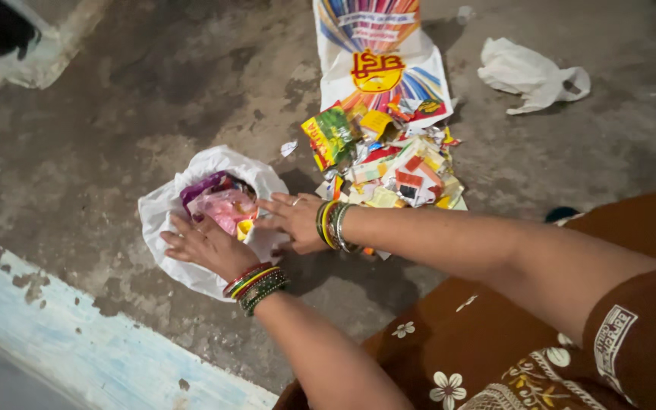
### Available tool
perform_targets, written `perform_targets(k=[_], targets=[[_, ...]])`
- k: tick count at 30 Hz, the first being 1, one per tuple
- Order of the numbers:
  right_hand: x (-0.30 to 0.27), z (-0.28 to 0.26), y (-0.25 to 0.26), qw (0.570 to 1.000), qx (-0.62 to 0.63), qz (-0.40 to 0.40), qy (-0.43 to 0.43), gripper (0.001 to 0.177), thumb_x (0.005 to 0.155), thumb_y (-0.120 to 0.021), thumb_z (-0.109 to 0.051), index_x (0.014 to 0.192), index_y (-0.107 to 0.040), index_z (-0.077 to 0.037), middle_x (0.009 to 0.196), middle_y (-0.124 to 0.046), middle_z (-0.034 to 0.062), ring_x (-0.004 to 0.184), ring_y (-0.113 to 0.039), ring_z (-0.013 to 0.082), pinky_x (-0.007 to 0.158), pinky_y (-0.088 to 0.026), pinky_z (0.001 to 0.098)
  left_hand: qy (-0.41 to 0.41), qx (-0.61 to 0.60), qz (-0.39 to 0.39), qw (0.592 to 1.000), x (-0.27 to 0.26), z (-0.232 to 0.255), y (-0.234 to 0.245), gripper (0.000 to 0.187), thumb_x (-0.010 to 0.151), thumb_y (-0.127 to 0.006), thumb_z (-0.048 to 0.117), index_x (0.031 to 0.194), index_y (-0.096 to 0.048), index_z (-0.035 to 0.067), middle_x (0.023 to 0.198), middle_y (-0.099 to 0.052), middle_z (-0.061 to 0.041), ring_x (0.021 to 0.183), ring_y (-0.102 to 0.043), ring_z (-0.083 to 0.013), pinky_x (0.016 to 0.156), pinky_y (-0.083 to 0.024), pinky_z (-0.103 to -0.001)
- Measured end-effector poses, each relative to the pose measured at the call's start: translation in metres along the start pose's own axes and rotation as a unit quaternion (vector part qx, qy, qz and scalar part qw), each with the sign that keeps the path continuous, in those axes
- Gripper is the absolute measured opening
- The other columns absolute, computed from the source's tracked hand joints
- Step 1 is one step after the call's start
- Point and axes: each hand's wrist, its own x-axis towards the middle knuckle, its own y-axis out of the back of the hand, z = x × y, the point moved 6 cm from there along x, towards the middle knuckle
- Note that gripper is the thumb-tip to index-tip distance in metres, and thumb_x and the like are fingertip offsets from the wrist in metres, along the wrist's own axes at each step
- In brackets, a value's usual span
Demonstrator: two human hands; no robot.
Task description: The person sits on the floor and sorts through a pile of empty food packaging and wrappers. They pick up individual items by hand and place them into a white plastic bag positioned next to the pile.
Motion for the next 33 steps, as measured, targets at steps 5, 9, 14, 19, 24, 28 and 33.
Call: perform_targets(k=[5, 9, 14, 19, 24, 28, 33], targets=[[-0.048, -0.012, 0.036, 0.998, -0.002, 0.050, -0.030, 0.076, 0.094, -0.058, -0.050, 0.158, -0.029, -0.022, 0.169, -0.017, 0.0101, 0.156, -0.017, 0.0338, 0.119, -0.022, 0.0605, 0.084, -0.022, -0.011, 0.996, 0.000, 0.043, 0.018, 0.069, 0.105, -0.047, 0.060, 0.161, -0.039, 0.020, 0.172, -0.013, -0.022, 0.157, -0.003, -0.0510, 0.127, -0.011, -0.062], [-0.083, -0.002, 0.047, 0.993, 0.014, 0.093, -0.076, 0.077, 0.094, -0.056, -0.048, 0.158, -0.027, -0.017, 0.169, -0.015, 0.0088, 0.156, -0.013, 0.0316, 0.119, -0.019, 0.0618, 0.097, 0.035, -0.073, 0.992, -0.009, 0.081, 0.022, 0.077, 0.100, -0.044, 0.064, 0.165, -0.030, 0.025, 0.174, -0.004, -0.016, 0.157, 0.004, -0.0474, 0.119, -0.005, -0.072], [-0.113, 0.021, 0.052, 0.980, 0.038, 0.153, -0.118, 0.075, 0.098, -0.052, -0.044, 0.161, -0.025, -0.013, 0.170, -0.014, 0.0102, 0.156, -0.012, 0.0318, 0.120, -0.018, 0.0612, 0.090, 0.081, -0.100, 0.988, -0.016, 0.098, 0.029, 0.074, 0.101, -0.043, 0.064, 0.164, -0.029, 0.027, 0.174, -0.004, -0.012, 0.158, 0.004, -0.0421, 0.118, -0.004, -0.074], [-0.124, 0.033, 0.057, 0.967, 0.062, 0.205, -0.137, 0.072, 0.102, -0.048, -0.045, 0.160, -0.025, -0.009, 0.171, -0.016, 0.0129, 0.156, -0.015, 0.0338, 0.121, -0.020, 0.0583, 0.083, 0.121, -0.111, 0.983, -0.022, 0.104, 0.030, 0.066, 0.103, -0.041, 0.055, 0.163, -0.031, 0.030, 0.174, -0.010, -0.009, 0.159, -0.001, -0.0385, 0.120, -0.005, -0.071], [-0.122, 0.036, 0.062, 0.931, 0.084, 0.326, -0.140, 0.076, 0.103, -0.052, -0.044, 0.162, -0.023, -0.006, 0.170, -0.020, 0.0168, 0.156, -0.021, 0.0367, 0.125, -0.022, 0.0532, 0.018, 0.178, -0.127, 0.976, -0.039, 0.115, 0.027, 0.068, 0.104, -0.044, 0.050, 0.165, -0.029, 0.023, 0.174, -0.013, -0.013, 0.160, -0.007, -0.0384, 0.121, -0.007, -0.069], [-0.122, 0.038, 0.050, 0.897, 0.134, 0.388, -0.165, 0.081, 0.099, -0.057, -0.045, 0.160, -0.023, -0.005, 0.168, -0.019, 0.0203, 0.153, -0.023, 0.0386, 0.124, -0.024, 0.0530, -0.027, 0.187, -0.155, 0.970, -0.065, 0.131, 0.028, 0.075, 0.104, -0.043, 0.051, 0.166, -0.023, 0.013, 0.173, -0.015, -0.013, 0.158, -0.008, -0.0375, 0.123, -0.007, -0.064], [-0.134, 0.039, 0.021, 0.892, 0.137, 0.387, -0.189, 0.083, 0.099, -0.057, -0.045, 0.163, -0.021, -0.006, 0.172, -0.016, 0.0168, 0.158, -0.022, 0.0334, 0.127, -0.023, 0.0530, -0.059, 0.214, -0.205, 0.953, -0.097, 0.138, 0.005, 0.080, 0.104, -0.044, 0.052, 0.164, -0.019, 0.004, 0.173, -0.013, -0.016, 0.159, -0.007, -0.0352, 0.125, -0.008, -0.057]])
